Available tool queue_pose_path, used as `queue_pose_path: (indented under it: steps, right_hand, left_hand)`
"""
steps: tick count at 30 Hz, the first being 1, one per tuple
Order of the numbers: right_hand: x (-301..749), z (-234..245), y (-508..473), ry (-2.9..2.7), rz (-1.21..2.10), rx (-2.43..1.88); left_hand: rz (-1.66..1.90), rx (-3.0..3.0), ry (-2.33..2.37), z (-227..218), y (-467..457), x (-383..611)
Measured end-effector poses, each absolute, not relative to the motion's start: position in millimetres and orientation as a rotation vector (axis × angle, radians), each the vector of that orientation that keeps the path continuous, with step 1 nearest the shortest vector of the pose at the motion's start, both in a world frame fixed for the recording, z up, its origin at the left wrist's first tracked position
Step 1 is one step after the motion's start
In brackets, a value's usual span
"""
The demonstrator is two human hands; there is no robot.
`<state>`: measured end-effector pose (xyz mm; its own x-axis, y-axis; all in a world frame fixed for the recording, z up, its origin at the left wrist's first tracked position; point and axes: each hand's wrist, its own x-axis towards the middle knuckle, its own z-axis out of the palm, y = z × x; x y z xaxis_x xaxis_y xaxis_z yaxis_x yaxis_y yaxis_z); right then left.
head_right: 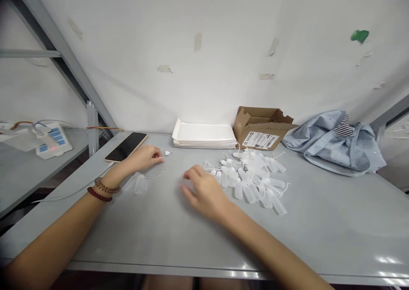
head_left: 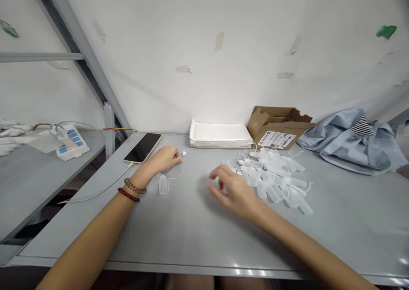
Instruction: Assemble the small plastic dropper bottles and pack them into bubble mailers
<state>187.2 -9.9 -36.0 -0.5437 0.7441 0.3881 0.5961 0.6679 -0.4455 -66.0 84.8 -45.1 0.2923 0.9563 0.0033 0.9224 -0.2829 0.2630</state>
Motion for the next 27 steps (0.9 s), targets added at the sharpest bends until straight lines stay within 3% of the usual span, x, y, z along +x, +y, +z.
queue_pose_path:
  steps: [5,9,27]
  right_hand:
    - [121.6,-38.3,-8.9,-2.507,0.616,-0.730]
    - [85.8,-50.5,7.3,-2.448,0.733,-0.794]
    - [72.7,-72.6,17.0,-2.353,0.799,-0.881]
  left_hand:
    - [0.223,2.328,1.763,-47.7,87.2,-65.5]
    - [0.172,2.294,1.773,-47.6,89.0,-65.7]
    - [0.024,2.185,1.838,-41.6,86.7,-61.6]
